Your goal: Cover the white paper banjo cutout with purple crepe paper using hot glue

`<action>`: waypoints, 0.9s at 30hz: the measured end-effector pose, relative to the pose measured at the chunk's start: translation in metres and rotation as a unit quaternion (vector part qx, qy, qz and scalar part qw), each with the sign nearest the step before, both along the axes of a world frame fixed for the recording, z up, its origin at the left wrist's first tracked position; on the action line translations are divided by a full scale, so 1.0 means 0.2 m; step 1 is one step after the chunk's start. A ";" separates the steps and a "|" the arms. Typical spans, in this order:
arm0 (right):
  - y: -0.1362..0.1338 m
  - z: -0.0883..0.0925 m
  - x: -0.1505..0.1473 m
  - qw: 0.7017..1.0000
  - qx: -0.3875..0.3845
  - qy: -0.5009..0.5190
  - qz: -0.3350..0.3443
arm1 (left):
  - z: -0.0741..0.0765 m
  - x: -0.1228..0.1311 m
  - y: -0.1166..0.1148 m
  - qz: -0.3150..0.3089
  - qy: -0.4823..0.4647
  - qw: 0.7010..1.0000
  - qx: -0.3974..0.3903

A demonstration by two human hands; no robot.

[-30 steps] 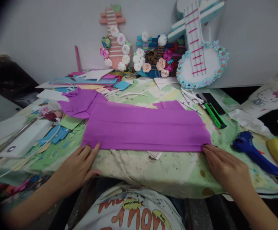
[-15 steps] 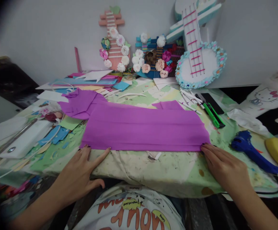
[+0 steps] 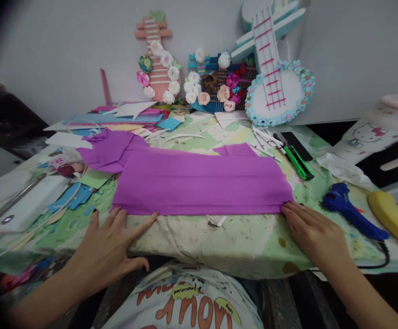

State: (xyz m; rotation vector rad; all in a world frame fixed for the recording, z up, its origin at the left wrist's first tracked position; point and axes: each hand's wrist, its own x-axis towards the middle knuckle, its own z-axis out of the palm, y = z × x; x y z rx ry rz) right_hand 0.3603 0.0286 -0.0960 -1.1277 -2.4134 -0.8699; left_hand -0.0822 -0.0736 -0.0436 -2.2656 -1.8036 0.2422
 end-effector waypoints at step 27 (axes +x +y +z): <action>0.00 -0.03 0.00 0.999 -0.028 0.018 -0.009 | -0.11 0.18 0.09 -0.117 -0.105 0.987 0.018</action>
